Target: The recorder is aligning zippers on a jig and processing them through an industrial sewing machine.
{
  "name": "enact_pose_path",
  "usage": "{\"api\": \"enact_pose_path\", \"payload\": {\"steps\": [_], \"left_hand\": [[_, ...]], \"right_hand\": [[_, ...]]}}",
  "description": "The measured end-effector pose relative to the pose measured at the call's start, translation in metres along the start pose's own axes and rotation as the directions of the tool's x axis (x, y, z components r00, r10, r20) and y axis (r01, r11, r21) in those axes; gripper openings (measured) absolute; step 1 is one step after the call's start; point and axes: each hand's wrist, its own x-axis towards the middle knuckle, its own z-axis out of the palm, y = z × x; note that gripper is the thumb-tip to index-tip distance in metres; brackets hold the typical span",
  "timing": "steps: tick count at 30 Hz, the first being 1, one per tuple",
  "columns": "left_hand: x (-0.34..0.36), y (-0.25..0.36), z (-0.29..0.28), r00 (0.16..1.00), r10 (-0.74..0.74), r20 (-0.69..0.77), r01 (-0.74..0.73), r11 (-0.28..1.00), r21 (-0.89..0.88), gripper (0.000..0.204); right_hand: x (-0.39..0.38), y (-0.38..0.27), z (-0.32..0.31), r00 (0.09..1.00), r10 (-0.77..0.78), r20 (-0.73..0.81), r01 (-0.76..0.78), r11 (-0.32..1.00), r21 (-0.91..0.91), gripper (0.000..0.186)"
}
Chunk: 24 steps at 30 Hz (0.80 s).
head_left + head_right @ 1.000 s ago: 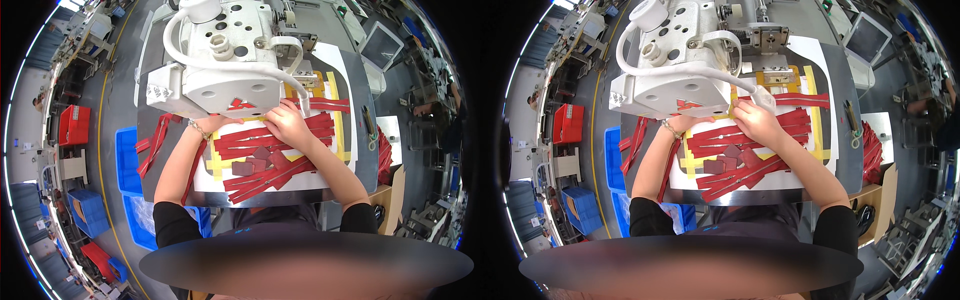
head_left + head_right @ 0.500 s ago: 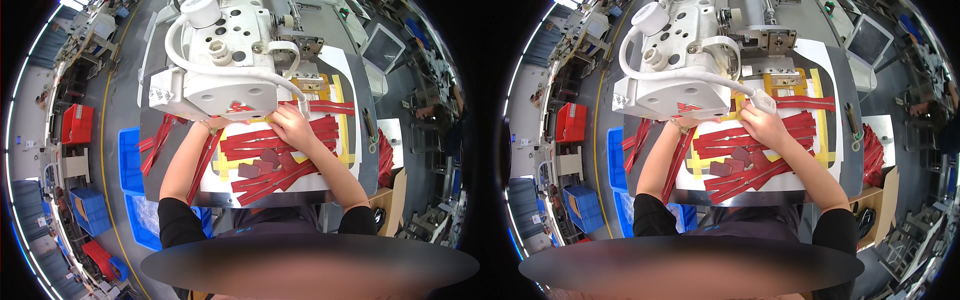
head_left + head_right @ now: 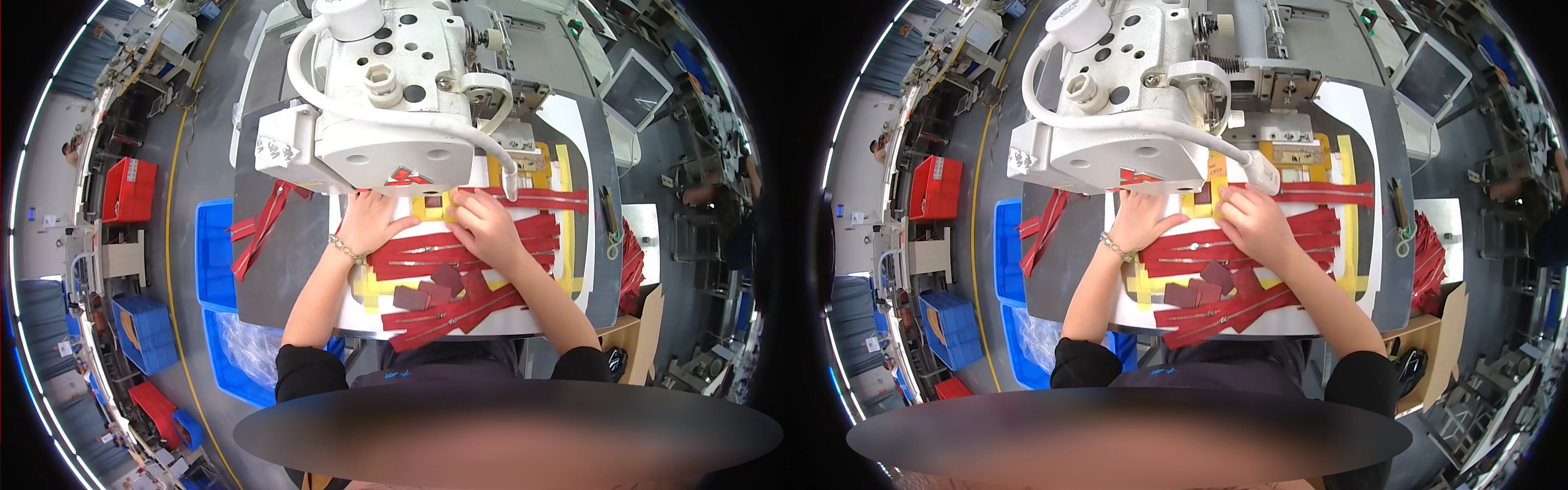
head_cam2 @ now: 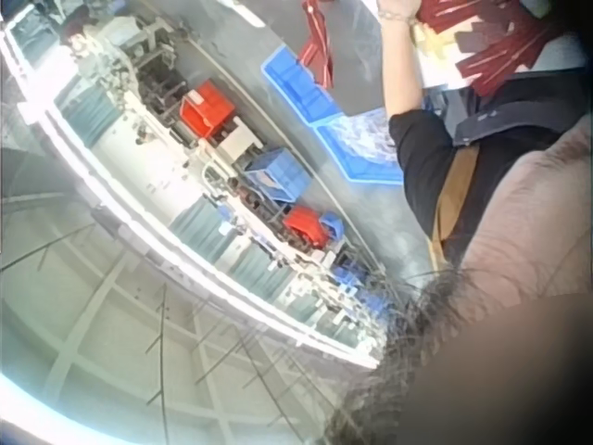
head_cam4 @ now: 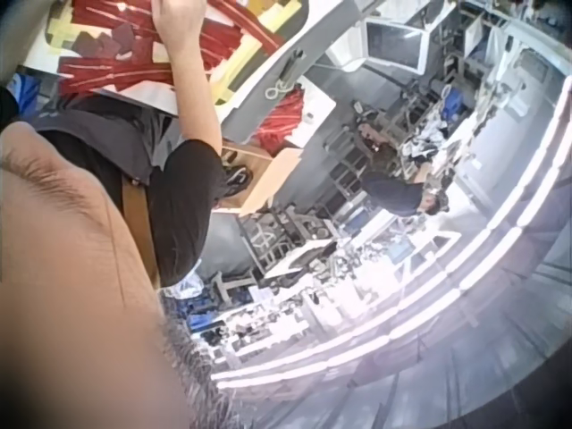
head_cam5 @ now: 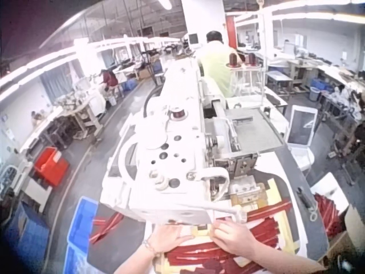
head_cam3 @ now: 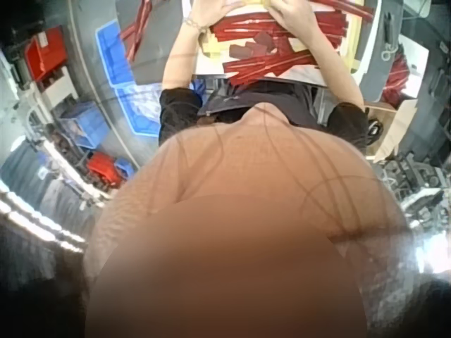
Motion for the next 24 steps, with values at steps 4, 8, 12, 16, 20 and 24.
{"api": "enact_pose_path", "payload": {"steps": [4, 8, 12, 16, 20, 24], "left_hand": [[-0.0020, -0.0005, -0.0002, 1.000, 0.006, 0.020, -0.006, 1.000, -0.007, 0.068], [-0.0038, -0.0006, 0.0015, 0.996, 0.053, -0.077, -0.047, 0.996, 0.075, 0.070], [-0.0043, -0.0014, 0.0008, 0.995, 0.063, -0.075, -0.058, 0.996, 0.062, 0.068], [-0.0057, 0.0009, -0.0003, 0.997, 0.028, -0.065, -0.028, 1.000, 0.014, 0.067], [-0.0055, 0.0020, 0.0002, 0.993, 0.044, -0.112, -0.039, 0.998, 0.044, 0.065], [-0.0042, 0.0023, -0.0010, 0.974, 0.090, -0.206, -0.078, 0.995, 0.067, 0.063]], "right_hand": [[-0.0053, -0.0025, 0.0010, 0.999, 0.037, 0.030, -0.036, 0.999, -0.024, 0.017], [-0.0057, -0.0028, 0.0015, 0.998, 0.035, 0.045, -0.034, 0.999, -0.031, 0.018], [-0.0037, -0.0040, 0.0002, 0.999, 0.033, 0.042, -0.032, 0.999, -0.025, 0.019], [-0.0031, -0.0057, -0.0008, 0.999, 0.031, 0.043, -0.029, 0.998, -0.050, 0.019], [-0.0026, -0.0076, -0.0028, 0.998, 0.026, 0.055, -0.021, 0.996, -0.082, 0.020], [0.0032, -0.0102, -0.0065, 0.998, -0.027, 0.062, 0.035, 0.989, -0.143, 0.020]]}}
